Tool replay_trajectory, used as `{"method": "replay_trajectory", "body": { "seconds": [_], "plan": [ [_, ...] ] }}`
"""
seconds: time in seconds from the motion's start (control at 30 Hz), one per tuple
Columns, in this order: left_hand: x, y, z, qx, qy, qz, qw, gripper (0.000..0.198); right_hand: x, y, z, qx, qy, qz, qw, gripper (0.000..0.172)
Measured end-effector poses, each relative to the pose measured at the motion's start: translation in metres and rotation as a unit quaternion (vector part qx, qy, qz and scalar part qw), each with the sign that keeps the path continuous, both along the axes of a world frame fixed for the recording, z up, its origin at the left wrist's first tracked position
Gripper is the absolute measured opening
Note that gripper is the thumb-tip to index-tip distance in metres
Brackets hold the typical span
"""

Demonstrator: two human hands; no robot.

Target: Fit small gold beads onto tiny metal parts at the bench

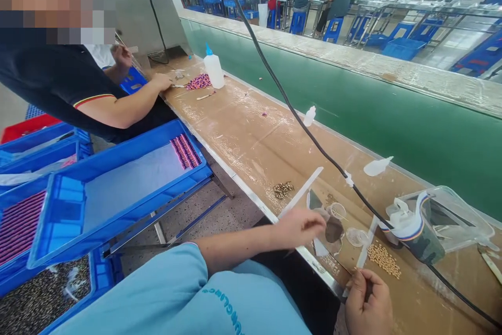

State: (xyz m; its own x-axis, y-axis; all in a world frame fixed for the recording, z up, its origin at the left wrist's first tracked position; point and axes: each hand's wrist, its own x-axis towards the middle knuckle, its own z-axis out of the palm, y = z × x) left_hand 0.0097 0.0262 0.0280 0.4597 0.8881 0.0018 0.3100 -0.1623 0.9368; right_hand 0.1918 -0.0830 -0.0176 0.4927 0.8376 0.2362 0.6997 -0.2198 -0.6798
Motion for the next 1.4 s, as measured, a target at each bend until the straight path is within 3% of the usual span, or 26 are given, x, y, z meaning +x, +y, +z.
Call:
{"method": "replay_trajectory", "body": {
  "seconds": [0.07, 0.13, 0.23, 0.4, 0.63, 0.83, 0.97, 1.07, 1.13, 1.23, 1.4],
  "plan": [
    [-0.02, 0.022, 0.008, 0.089, 0.061, 0.076, 0.991, 0.017, 0.0, 0.0, 0.0, -0.007, 0.006, -0.005, 1.0, 0.062],
    [-0.037, 0.042, 0.014, 0.133, 0.144, 0.107, 0.975, 0.016, 0.0, -0.001, -0.001, -0.013, 0.015, -0.007, 1.0, 0.063],
    [-0.049, 0.058, 0.015, 0.139, 0.243, 0.094, 0.955, 0.013, 0.0, -0.002, -0.004, -0.02, 0.04, -0.009, 0.999, 0.063],
    [-0.039, 0.058, 0.01, 0.135, 0.321, 0.086, 0.933, 0.013, -0.001, -0.002, -0.002, -0.01, 0.041, -0.004, 0.999, 0.059],
    [-0.034, 0.059, 0.005, 0.149, 0.309, 0.077, 0.936, 0.016, -0.003, -0.002, -0.002, -0.011, 0.045, -0.006, 0.999, 0.058],
    [-0.041, 0.057, 0.003, 0.165, 0.164, 0.111, 0.966, 0.014, 0.0, -0.003, -0.008, -0.005, 0.062, -0.003, 0.998, 0.055],
    [-0.036, 0.049, 0.006, -0.005, -0.054, 0.15, 0.987, 0.006, -0.001, -0.003, -0.004, -0.007, 0.072, -0.008, 0.997, 0.052],
    [-0.027, 0.039, 0.011, -0.168, -0.238, 0.129, 0.948, 0.014, -0.003, -0.001, 0.002, -0.011, 0.093, -0.004, 0.996, 0.048],
    [-0.019, 0.031, 0.013, -0.251, -0.31, 0.105, 0.911, 0.025, -0.004, 0.0, 0.008, -0.01, 0.127, 0.006, 0.992, 0.044],
    [-0.007, 0.019, 0.014, -0.35, -0.346, 0.064, 0.868, 0.035, -0.005, 0.001, 0.016, 0.0, 0.179, 0.01, 0.984, 0.04],
    [0.012, 0.003, 0.009, -0.44, -0.315, 0.011, 0.841, 0.038, -0.006, 0.004, 0.025, 0.005, 0.259, 0.003, 0.966, 0.038]
  ]
}}
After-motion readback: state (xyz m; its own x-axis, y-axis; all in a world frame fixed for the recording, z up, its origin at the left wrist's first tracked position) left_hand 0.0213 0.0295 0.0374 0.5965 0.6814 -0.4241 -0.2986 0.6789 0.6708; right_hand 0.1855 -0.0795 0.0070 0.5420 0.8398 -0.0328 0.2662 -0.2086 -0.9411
